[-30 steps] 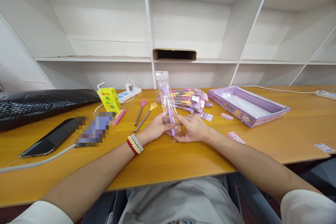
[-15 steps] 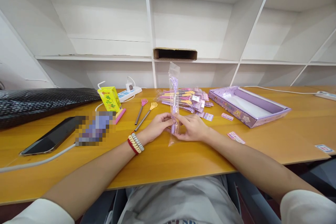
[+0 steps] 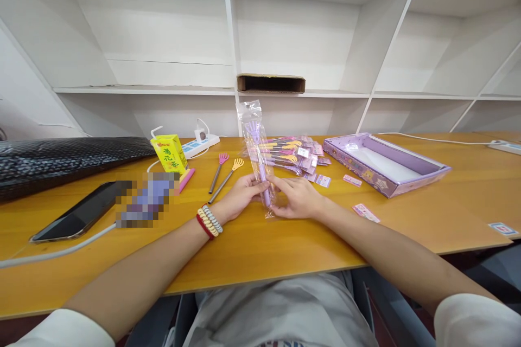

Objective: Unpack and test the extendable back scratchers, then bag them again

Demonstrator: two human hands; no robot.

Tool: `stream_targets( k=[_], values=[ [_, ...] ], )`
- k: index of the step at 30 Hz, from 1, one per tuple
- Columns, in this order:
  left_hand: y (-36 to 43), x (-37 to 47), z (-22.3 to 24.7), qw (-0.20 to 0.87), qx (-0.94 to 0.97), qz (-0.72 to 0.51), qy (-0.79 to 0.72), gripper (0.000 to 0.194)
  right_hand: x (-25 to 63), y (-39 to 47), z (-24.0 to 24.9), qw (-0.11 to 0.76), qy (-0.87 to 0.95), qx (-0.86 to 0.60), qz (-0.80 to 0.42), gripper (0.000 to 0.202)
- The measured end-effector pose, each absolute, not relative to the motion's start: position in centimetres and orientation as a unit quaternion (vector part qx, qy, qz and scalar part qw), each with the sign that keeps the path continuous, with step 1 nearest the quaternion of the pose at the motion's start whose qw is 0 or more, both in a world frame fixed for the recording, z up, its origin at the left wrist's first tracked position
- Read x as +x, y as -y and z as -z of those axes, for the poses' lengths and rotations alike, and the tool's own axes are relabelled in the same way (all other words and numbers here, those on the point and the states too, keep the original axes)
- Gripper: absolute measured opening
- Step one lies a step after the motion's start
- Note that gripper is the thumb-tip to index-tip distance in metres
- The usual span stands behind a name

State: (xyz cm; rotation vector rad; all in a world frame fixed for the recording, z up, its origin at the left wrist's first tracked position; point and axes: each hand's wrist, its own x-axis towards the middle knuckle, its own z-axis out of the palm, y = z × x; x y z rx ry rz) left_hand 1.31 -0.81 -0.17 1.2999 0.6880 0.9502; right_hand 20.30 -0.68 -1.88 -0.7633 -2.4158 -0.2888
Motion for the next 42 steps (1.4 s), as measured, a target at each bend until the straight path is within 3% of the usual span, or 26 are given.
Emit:
stream_targets(
  k=[4, 7, 12, 22, 27, 36, 42],
  values=[
    [0.7, 1.3, 0.2, 0.623, 0.575, -0.423, -0.319, 0.032, 20.4, 0.7, 1.8, 0.321, 0.895, -0.293, 0.098, 0.064],
    [0.4, 1.1, 0.2, 0.611, 0.566, -0.444, -0.331, 0.031, 20.9, 0.6, 1.1, 0.330, 0.903, -0.273, 0.042, 0.075],
    [-0.4, 0.2, 0.2, 0.604, 0.552, -0.466, -0.336, 0.024, 21.8, 0.4, 0.2, 0.256, 0.945, -0.195, -0.057, 0.088],
    [-0.4, 0.3, 0.4, 0.601, 0.557, -0.461, -0.339, 0.025, 21.2, -0.1, 1.1, 0.328, 0.917, -0.218, -0.055, 0.026],
    [-0.1, 0.6, 0.4, 0.577, 0.601, -0.430, -0.348, 0.031, 20.9, 0.1, 1.3, 0.353, 0.909, -0.200, -0.094, 0.022],
    [0.6, 0.9, -0.4, 0.573, 0.623, -0.418, -0.330, 0.031, 20.0, 0.0, 1.8, 0.449, 0.840, -0.295, -0.068, 0.017],
    [0.5, 1.3, 0.0, 0.542, 0.618, -0.442, -0.360, 0.027, 19.9, 0.1, 1.7, 0.424, 0.843, -0.304, -0.129, 0.021]
  ],
)
